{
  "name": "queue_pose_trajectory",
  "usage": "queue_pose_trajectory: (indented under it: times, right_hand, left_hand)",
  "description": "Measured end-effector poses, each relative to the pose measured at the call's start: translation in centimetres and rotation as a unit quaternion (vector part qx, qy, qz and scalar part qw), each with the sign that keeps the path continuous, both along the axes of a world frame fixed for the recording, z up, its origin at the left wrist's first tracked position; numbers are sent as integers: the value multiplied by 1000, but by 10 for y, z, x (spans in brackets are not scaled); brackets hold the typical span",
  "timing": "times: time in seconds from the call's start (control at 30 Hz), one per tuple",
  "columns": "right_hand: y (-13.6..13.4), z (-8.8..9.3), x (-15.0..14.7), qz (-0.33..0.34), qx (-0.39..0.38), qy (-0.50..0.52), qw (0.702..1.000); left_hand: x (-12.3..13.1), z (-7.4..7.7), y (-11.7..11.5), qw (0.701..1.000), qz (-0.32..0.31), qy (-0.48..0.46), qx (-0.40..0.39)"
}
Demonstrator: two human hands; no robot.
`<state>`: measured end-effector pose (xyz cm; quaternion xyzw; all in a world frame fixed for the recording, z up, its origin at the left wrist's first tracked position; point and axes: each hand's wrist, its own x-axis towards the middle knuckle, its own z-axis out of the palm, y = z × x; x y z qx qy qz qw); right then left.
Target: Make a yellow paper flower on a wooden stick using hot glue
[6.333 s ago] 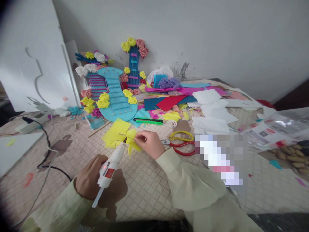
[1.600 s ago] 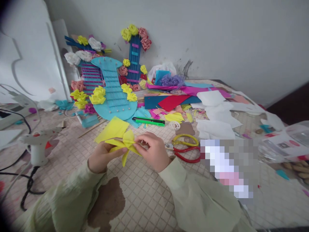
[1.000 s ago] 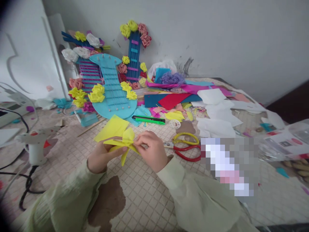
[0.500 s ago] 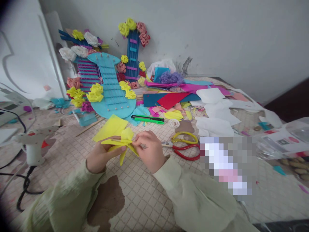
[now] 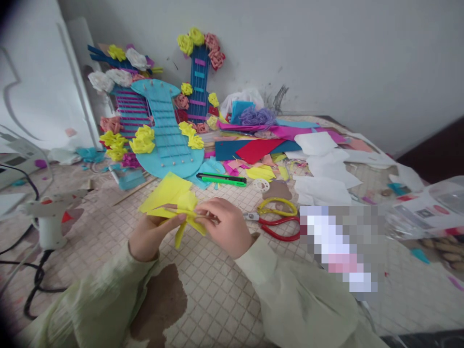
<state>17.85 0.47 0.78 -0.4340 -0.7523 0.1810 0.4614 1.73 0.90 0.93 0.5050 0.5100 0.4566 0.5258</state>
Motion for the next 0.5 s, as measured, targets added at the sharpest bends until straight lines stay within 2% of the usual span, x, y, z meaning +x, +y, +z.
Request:
queue_pose_trajectory:
  times: [0.1, 0.2, 0.27, 0.33, 0.4, 0.5]
  right_hand:
    - [5, 7, 13, -7, -35, -25, 999]
    - [11, 15, 30, 17, -52, -56, 997]
    - [13, 20, 38, -9, -61, -18, 998]
    - [12, 25, 41, -42, -76, 60, 994]
    - [9, 28, 39, -46, -118, 135, 983]
    - [2, 31, 30, 35, -230, 172, 957]
  left_hand:
    - [-5, -2, 3, 999, 44, -29, -4]
    - [-10, -4, 7, 995, 86, -59, 6]
    - [-12, -5, 8, 993, 87, -72, 17]
    - [-11, -5, 7, 995, 62, -75, 29]
    - [-9, -5, 2, 996, 7, -69, 49]
    - [-4, 0, -7, 994, -79, -41, 71]
